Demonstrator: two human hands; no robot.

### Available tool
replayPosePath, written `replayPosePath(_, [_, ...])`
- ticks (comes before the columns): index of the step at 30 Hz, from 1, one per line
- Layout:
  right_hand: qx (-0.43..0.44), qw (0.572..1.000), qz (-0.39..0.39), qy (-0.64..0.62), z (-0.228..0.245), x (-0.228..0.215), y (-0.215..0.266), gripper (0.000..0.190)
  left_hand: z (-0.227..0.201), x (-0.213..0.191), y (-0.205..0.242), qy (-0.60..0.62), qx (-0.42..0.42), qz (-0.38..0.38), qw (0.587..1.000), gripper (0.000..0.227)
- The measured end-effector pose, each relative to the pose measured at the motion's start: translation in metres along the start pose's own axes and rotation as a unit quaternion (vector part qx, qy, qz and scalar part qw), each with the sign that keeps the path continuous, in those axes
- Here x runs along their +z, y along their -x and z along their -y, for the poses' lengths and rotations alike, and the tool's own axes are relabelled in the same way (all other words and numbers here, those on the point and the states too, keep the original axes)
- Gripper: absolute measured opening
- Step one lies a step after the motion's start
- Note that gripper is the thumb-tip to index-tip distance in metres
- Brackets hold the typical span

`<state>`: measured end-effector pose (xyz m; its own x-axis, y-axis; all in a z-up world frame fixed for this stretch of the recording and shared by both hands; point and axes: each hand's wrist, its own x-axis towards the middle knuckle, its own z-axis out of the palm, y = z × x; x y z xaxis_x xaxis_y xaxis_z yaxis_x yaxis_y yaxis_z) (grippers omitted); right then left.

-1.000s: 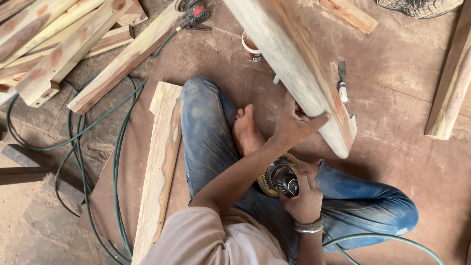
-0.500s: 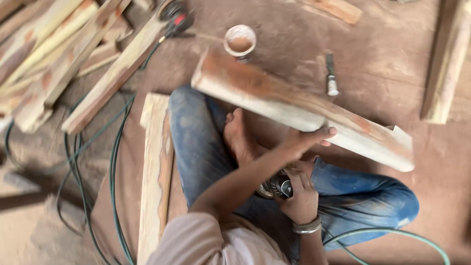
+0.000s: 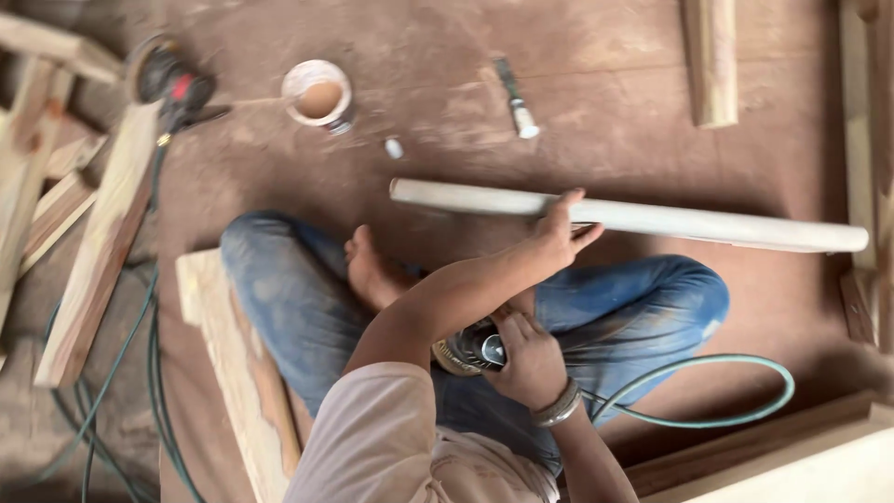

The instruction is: The person sands a long wooden cylinder and several flat wooden pieces using a hand-held power sander, turning the pieces over to reach different sides.

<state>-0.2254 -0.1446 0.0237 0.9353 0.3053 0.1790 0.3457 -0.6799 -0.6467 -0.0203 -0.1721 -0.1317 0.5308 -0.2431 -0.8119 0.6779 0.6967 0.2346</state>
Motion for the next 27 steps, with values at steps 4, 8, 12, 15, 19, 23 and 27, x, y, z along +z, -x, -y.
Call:
replayPosePath(4, [-0.015,1.0,-0.011,-0.006,-0.004,-0.001,-0.003,0.071,0.001,-0.003,0.012,-0.095,-0.028,-0.038,0.994,0.053])
replayPosePath(8, [-0.02,0.999,-0.009,-0.028,-0.005,-0.002,-0.007,0.067,-0.011,-0.001,0.028,-0.222,-0.043,-0.065,0.972,0.072])
replayPosePath(12, [-0.024,1.0,0.009,-0.012,-0.008,-0.004,-0.012,0.068,-0.007,-0.006,0.03,-0.257,-0.08,-0.016,0.963,0.091])
replayPosePath(15, [-0.031,0.999,0.018,-0.023,-0.008,-0.006,-0.014,0.067,-0.016,-0.01,0.024,-0.302,-0.119,0.01,0.946,0.095])
replayPosePath(19, [-0.033,0.999,0.028,-0.006,-0.004,-0.009,-0.016,0.072,-0.043,-0.031,0.035,-0.376,-0.166,0.098,0.906,0.085])
replayPosePath(23, [-0.046,0.999,0.012,-0.005,-0.005,-0.005,-0.016,0.072,-0.093,-0.08,0.078,-0.48,-0.004,0.165,0.862,0.068])
replayPosePath(27, [-0.063,0.998,0.004,0.01,0.0,-0.002,-0.017,0.07,-0.17,-0.137,0.132,-0.829,0.253,-0.097,0.489,0.036])
